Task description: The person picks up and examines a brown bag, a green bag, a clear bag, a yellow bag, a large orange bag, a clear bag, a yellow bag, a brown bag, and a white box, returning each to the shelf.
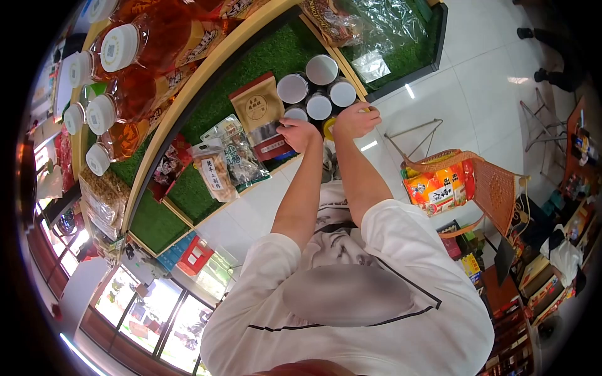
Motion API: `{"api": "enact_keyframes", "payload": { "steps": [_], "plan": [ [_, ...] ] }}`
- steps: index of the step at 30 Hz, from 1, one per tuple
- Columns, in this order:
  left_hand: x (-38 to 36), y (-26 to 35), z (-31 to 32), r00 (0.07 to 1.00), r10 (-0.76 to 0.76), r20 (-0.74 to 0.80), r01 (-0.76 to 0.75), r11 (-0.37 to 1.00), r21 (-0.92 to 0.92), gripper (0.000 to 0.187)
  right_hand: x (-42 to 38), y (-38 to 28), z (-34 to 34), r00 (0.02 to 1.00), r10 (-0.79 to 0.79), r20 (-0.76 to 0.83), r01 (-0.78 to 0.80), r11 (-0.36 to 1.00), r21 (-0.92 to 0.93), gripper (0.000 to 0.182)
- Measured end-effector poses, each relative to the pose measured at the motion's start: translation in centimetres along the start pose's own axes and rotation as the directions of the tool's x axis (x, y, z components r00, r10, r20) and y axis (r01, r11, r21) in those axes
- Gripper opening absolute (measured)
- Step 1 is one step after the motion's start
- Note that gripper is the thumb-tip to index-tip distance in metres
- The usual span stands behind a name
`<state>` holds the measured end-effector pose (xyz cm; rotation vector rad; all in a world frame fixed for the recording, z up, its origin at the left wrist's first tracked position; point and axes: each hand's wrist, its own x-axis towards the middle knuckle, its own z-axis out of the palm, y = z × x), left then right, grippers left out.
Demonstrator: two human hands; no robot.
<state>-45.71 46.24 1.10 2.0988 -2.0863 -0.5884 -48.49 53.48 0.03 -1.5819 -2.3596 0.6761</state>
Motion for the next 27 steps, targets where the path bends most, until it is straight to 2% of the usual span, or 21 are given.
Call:
{"api": "enact_keyframes", "payload": {
  "steps": [12, 15, 18, 27],
  "plan": [
    [-0.12, 0.29, -0.51, 0.999, -0.014, 0.047, 0.014, 1.0, -0.001, 0.049, -0.03, -0.27, -0.25, 1.0, 0.015, 0.001, -0.015, 0.999, -0.03, 0.025],
    [-0.2, 0.3, -0.41, 1.0, 0.014, -0.012, -0.014, 1.0, 0.01, 0.048, -0.03, -0.2, -0.22, 1.0, 0.002, -0.001, -0.002, 1.0, -0.023, 0.025],
    [-0.07, 0.22, -0.46, 0.999, -0.01, 0.034, 0.01, 1.0, -0.002, 0.048, -0.08, -0.19, -0.41, 1.0, 0.018, 0.02, -0.018, 1.0, -0.011, 0.025],
    [-0.19, 0.3, -0.54, 0.999, 0.002, 0.034, -0.001, 1.0, -0.002, 0.046, 0.04, 0.02, -0.14, 1.0, -0.005, 0.013, 0.005, 1.0, -0.001, 0.025]
  ]
}}
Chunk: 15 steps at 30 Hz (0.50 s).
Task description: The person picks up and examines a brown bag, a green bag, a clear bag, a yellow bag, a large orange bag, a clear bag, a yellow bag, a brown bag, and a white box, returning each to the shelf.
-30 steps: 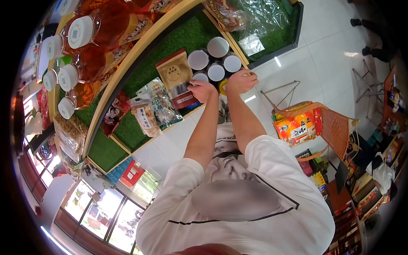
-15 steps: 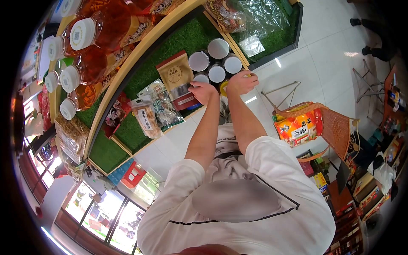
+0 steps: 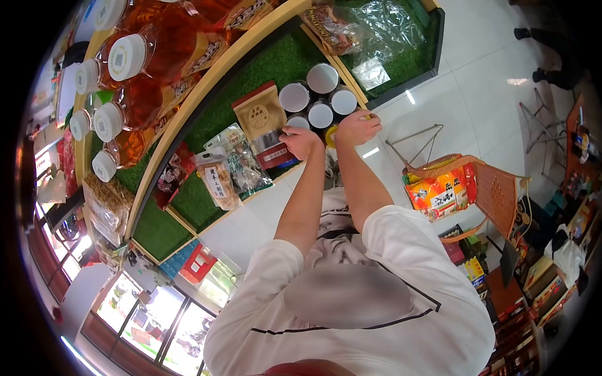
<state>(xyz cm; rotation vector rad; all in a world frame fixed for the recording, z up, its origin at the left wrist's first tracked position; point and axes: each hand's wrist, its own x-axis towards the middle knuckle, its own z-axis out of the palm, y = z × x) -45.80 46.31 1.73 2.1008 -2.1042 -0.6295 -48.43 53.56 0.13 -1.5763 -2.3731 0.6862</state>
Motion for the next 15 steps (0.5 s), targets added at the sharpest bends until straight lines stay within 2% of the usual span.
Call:
{"api": "enact_keyframes", "payload": {
  "steps": [15],
  "plan": [
    [0.0, 0.08, -0.06, 1.0, 0.002, -0.004, -0.002, 1.0, -0.007, 0.047, -0.02, 0.01, 0.02, 0.999, -0.028, -0.033, 0.029, 1.0, 0.003, 0.025]
  ]
}}
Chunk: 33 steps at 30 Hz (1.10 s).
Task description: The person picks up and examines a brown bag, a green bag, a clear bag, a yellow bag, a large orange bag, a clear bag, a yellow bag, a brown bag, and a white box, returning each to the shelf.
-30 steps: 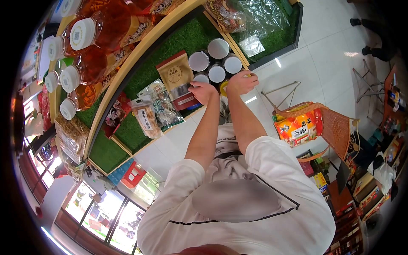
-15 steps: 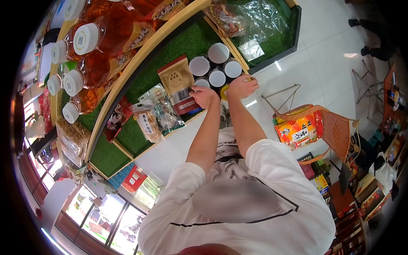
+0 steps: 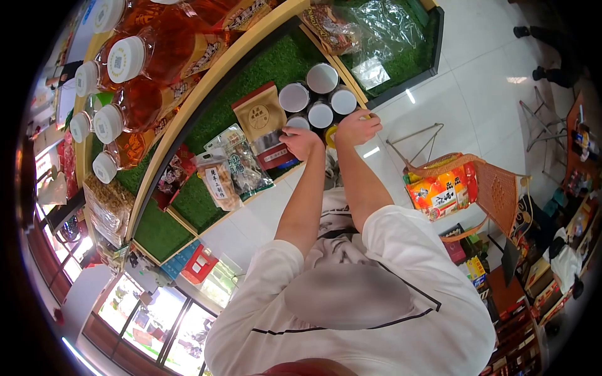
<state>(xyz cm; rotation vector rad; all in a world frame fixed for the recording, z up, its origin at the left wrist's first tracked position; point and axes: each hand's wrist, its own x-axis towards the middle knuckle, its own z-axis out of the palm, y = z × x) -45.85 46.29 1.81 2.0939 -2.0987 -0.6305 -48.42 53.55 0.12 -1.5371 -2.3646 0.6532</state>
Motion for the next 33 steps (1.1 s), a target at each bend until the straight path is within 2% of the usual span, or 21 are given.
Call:
{"api": "enact_keyframes", "payload": {
  "steps": [9, 33],
  "plan": [
    [0.24, -0.42, 0.64, 0.999, 0.016, -0.031, -0.015, 1.0, 0.018, 0.046, 0.01, -0.22, -0.24, 1.0, 0.022, 0.021, -0.022, 1.0, -0.004, 0.024],
    [0.02, 0.15, -0.17, 0.999, -0.021, 0.03, 0.021, 1.0, 0.006, 0.048, -0.03, -0.1, 0.04, 0.999, 0.036, 0.026, -0.036, 0.999, -0.015, 0.024]
  ]
}}
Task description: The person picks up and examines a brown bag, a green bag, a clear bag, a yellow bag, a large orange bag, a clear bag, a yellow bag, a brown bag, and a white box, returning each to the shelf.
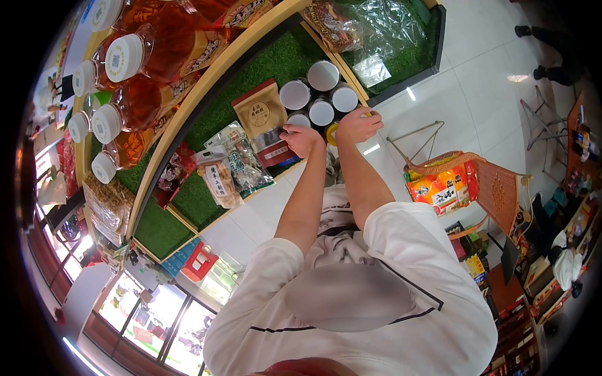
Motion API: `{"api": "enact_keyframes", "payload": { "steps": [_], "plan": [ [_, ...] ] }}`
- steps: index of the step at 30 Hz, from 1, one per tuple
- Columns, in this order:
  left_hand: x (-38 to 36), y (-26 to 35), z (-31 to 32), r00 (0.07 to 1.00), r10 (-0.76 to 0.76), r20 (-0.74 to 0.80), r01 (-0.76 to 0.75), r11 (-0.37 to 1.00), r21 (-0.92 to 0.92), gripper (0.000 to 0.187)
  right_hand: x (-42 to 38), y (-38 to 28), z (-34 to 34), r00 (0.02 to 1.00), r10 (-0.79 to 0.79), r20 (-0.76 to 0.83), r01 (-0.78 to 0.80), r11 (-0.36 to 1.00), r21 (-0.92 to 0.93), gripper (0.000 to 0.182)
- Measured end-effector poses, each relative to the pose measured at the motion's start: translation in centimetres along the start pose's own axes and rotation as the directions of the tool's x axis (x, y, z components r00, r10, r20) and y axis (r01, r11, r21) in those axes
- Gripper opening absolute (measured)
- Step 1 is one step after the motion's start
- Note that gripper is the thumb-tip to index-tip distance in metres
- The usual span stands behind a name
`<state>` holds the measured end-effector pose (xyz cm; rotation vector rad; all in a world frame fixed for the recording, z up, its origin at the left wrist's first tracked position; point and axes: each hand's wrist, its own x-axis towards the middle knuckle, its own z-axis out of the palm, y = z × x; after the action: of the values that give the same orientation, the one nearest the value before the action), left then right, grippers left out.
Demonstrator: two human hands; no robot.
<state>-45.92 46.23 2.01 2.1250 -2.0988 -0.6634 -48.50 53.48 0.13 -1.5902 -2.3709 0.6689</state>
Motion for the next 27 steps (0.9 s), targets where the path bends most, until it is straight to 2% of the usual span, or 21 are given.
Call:
{"api": "enact_keyframes", "payload": {
  "steps": [9, 18, 19, 20, 21, 22, 23, 24, 25, 26, 27],
  "plan": [
    [0.1, -0.3, 0.5, 0.996, 0.043, -0.075, -0.042, 0.999, 0.023, 0.047, -0.1, -0.1, -0.1, 1.0, -0.017, -0.008, 0.017, 1.0, 0.013, 0.024],
    [0.1, -0.1, -0.1, 0.999, 0.033, -0.037, -0.032, 0.999, 0.019, 0.045, -0.4, 0.1, -0.3, 1.0, -0.025, 0.013, 0.025, 1.0, 0.018, 0.025],
    [0.0, 0.2, -0.1, 0.991, -0.014, -0.131, 0.015, 1.0, 0.007, 0.04, -0.2, -0.3, -0.6, 1.0, -0.022, 0.008, 0.021, 0.999, 0.047, 0.026],
    [1.0, -1.4, 2.2, 0.971, 0.002, -0.241, 0.025, 0.994, 0.11, 0.035, 0.1, 0.9, 0.1, 0.97, -0.244, -0.014, 0.241, 0.964, -0.114, 0.025],
    [1.1, -1.5, 2.5, 0.963, 0.032, -0.267, -0.001, 0.993, 0.114, 0.03, 0.4, 2.8, 1.3, 0.898, -0.438, -0.032, 0.412, 0.865, -0.285, 0.024],
    [1.5, -2.9, 3.5, 0.954, 0.077, -0.29, -0.059, 0.996, 0.068, 0.026, 0.3, 2.7, 1.2, 0.941, -0.337, -0.014, 0.327, 0.922, -0.209, 0.023],
    [1.7, -3.7, 3.8, 0.959, 0.131, -0.25, -0.122, 0.991, 0.053, 0.024, 0.5, 2.7, 0.8, 0.94, -0.341, -0.003, 0.333, 0.92, -0.205, 0.022],
    [1.4, -3.4, 3.2, 0.969, 0.179, -0.171, -0.167, 0.983, 0.08, 0.029, 0.1, 0.5, -1.2, 0.984, -0.169, -0.059, 0.169, 0.986, -0.013, 0.023],
    [1.0, -3.0, 2.4, 0.97, 0.224, -0.09, -0.215, 0.972, 0.099, 0.034, 0.3, 0.5, -0.6, 0.993, -0.072, -0.099, 0.076, 0.996, 0.043, 0.026],
    [-0.7, -0.7, 0.4, 0.987, 0.127, -0.096, -0.123, 0.991, 0.047, 0.038, 0.7, -0.1, -1.0, 0.993, -0.051, -0.102, 0.056, 0.997, 0.048, 0.025],
    [-1.2, 0.1, -0.8, 0.983, 0.173, -0.066, -0.172, 0.985, 0.016, 0.038, 0.4, -0.3, -1.4, 0.995, -0.034, -0.092, 0.039, 0.998, 0.048, 0.025]
  ]
}}
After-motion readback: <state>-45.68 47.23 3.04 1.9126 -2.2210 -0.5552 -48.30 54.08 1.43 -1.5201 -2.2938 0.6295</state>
